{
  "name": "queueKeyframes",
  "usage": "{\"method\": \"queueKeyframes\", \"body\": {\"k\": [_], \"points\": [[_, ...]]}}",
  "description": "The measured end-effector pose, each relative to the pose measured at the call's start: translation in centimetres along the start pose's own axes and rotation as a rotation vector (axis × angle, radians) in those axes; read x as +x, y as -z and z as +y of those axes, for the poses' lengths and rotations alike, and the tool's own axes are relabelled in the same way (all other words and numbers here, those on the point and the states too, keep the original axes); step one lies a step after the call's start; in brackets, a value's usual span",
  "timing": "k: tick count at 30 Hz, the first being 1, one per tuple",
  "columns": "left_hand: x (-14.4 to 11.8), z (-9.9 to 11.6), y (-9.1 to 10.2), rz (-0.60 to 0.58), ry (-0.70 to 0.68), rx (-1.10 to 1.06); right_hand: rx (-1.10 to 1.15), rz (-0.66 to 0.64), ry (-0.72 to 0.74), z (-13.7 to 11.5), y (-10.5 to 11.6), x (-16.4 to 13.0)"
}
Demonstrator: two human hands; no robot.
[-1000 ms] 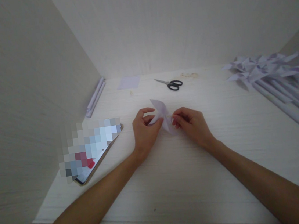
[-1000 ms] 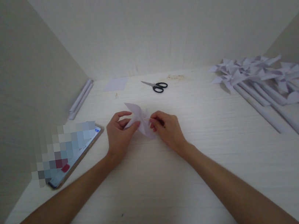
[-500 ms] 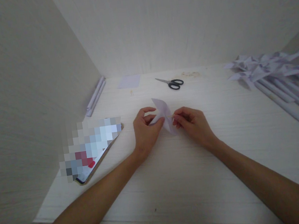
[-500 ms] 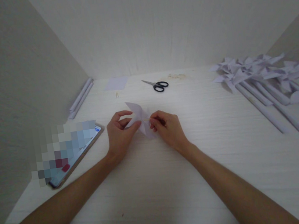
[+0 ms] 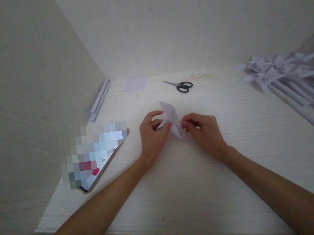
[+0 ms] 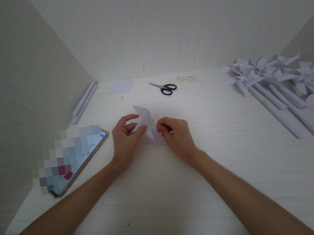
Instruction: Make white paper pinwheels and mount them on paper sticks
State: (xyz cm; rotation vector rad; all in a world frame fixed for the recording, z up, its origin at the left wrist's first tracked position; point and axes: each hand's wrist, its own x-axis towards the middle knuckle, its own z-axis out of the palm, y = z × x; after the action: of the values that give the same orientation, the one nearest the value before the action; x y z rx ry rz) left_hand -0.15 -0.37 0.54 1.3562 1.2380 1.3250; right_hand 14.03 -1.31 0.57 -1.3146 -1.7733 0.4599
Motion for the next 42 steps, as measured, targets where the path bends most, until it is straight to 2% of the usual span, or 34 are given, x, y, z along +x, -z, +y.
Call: {"method": "queueKeyframes", "body": {"k": [5, 10, 23, 30, 37, 42], "points": [[0.02, -0.06, 0.02, 0.002, -0.002, 0.011, 0.075, -0.006, -0.058, 0.01, -0.05, 0.08], [0.07, -0.19, -0.01, 0.002, -0.001, 0.002, 0.091, -0.004, -0.05, 0.1, -0.1, 0.03], [0.05, -0.38, -0.05, 0.001, -0.006, 0.021, -0.183, -0.003, 0.179, 0.14, -0.14, -0.52], [-0.11, -0.1, -0.24, -0.018, -0.021, 0.027, -0.239, -0.05, 0.114, -0.06, -0.1, -0.3], [-0.08, -0.21, -0.18, -0.021, -0.028, 0.032, -0.213, -0.019, 0.199, 0.13, -0.15, -0.61], [-0.24, -0.05, -0.23, -0.016, -0.039, 0.059, -0.25, -0.058, 0.179, 0.15, -0.17, -0.59]]}}
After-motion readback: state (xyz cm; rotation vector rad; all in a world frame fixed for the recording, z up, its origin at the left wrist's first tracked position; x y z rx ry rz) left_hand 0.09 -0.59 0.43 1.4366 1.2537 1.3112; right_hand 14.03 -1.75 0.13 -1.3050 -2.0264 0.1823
